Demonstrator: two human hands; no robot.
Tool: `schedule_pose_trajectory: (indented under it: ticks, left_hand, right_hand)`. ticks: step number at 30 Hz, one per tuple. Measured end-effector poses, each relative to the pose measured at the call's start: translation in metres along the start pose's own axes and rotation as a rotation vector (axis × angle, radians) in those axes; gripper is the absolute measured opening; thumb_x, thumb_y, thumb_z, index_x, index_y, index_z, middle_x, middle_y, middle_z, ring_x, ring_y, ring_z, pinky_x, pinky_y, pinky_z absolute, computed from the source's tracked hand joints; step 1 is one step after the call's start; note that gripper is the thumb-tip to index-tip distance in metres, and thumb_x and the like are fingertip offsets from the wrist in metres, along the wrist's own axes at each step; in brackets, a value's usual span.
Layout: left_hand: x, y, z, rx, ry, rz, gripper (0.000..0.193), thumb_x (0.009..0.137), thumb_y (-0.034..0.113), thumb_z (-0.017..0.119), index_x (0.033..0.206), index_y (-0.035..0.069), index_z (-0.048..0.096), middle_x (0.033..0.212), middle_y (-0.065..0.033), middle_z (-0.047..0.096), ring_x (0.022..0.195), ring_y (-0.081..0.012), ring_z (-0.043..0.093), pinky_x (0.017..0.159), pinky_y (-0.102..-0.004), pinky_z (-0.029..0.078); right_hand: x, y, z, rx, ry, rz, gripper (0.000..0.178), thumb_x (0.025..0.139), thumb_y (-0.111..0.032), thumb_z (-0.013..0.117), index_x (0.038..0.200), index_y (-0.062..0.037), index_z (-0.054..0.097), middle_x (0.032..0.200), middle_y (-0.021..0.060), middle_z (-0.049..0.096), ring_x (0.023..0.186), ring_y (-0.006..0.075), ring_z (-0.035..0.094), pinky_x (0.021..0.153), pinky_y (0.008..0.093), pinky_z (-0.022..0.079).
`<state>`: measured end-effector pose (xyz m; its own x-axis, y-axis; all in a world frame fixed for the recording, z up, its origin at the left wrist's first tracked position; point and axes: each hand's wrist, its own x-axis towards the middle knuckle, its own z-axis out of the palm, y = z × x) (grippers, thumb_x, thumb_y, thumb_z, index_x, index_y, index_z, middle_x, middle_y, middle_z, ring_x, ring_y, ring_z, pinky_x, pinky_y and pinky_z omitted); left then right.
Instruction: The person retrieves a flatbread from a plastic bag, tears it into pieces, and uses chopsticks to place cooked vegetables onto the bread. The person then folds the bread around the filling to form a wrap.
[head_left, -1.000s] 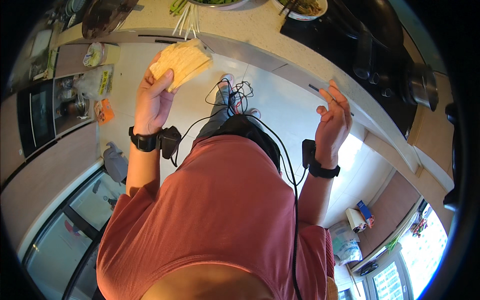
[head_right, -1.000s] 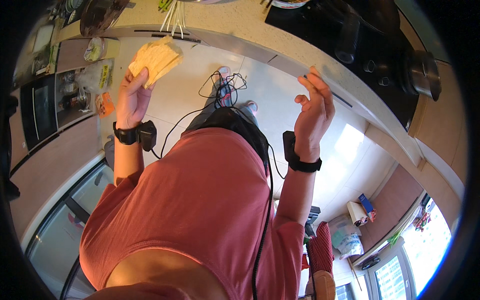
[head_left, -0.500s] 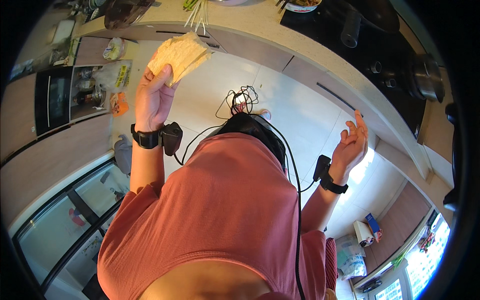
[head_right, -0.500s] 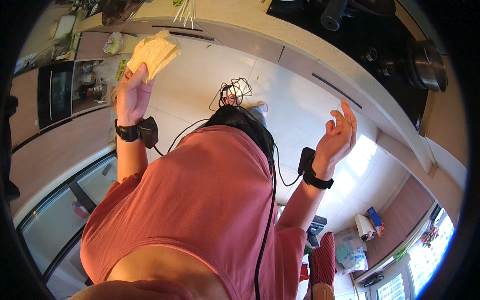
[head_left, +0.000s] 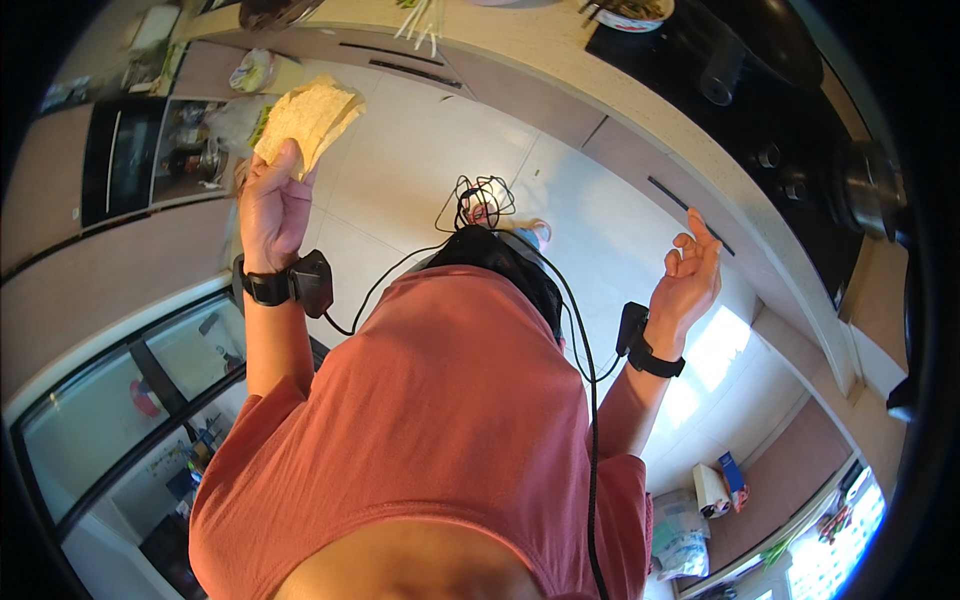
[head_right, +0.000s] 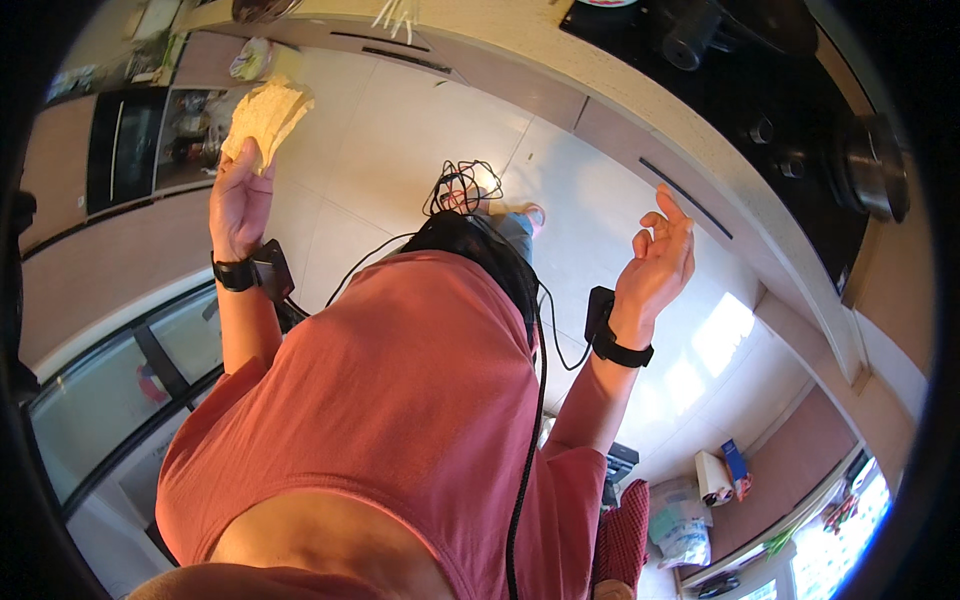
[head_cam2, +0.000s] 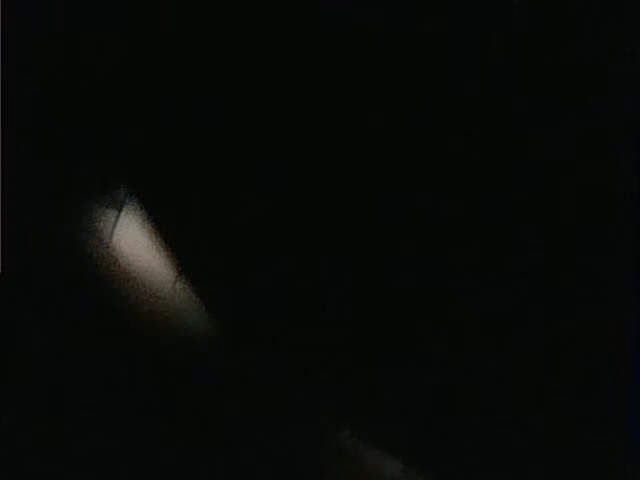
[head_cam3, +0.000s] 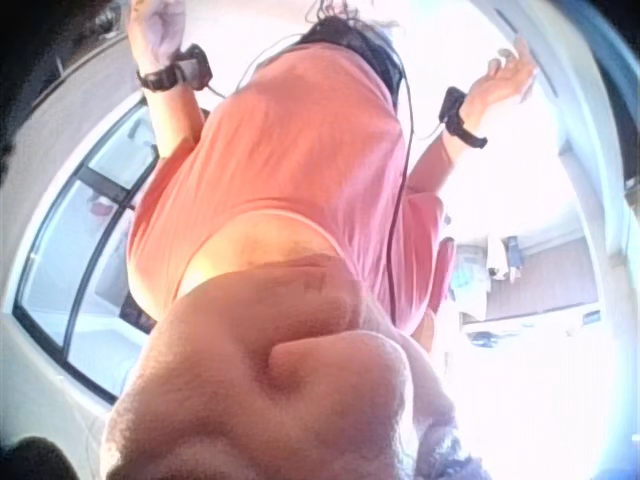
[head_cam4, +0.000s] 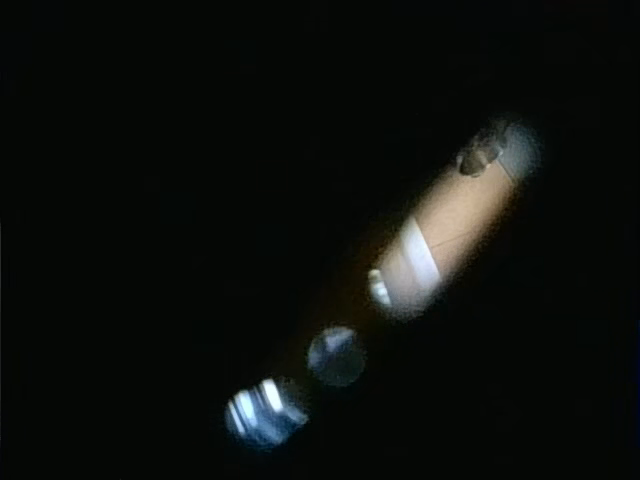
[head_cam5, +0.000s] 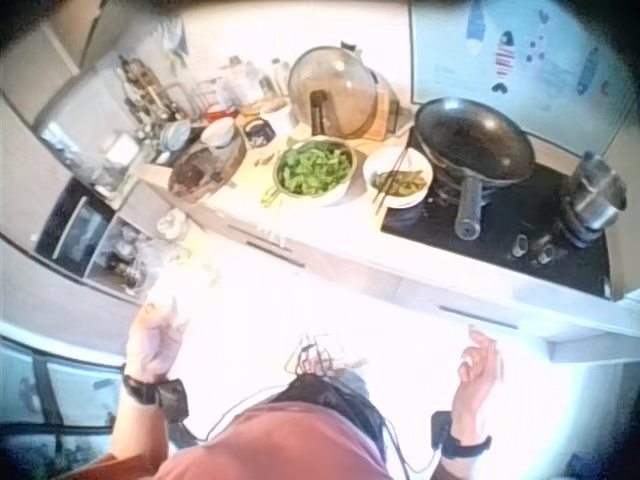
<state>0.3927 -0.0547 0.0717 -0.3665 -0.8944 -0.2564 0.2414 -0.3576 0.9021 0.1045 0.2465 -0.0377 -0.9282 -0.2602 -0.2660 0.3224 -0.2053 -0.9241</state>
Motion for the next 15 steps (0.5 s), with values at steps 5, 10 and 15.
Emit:
schedule_pose_trajectory:
  ticks: [5,10,15]
  left_hand:
    - [-0.010,0.000,-0.020,-0.012,0.111,0.001,0.041,0.091,0.003,0.056,0.130,0.004,0.045,0.127,-0.0087,0.056,0.116,-0.0193,0.055,0.100,-0.0341,0.044]
    - [-0.018,0.002,-0.028,-0.064,0.175,-0.030,0.041,0.091,0.004,0.056,0.130,0.006,0.046,0.127,-0.0068,0.056,0.115,-0.0187,0.055,0.099,-0.0329,0.045]
    - [-0.013,0.001,-0.031,-0.092,0.182,-0.035,0.043,0.091,0.006,0.057,0.132,0.009,0.046,0.127,-0.0054,0.056,0.114,-0.0180,0.055,0.098,-0.0322,0.045]
  right_hand:
    - [0.008,0.008,0.009,-0.032,-0.088,0.000,0.038,0.099,-0.026,0.037,0.106,-0.0007,0.065,0.119,0.0134,0.062,0.075,0.0095,0.047,0.052,0.0187,0.030]
    - [0.013,0.011,0.021,-0.052,-0.165,0.029,0.034,0.090,-0.015,0.038,0.105,0.0031,0.063,0.121,0.0152,0.060,0.075,0.0097,0.045,0.050,0.0182,0.028]
    - [0.006,0.012,0.037,-0.058,-0.159,-0.004,0.030,0.087,-0.006,0.042,0.105,0.0038,0.063,0.119,0.0138,0.060,0.075,0.0097,0.045,0.051,0.0177,0.026]
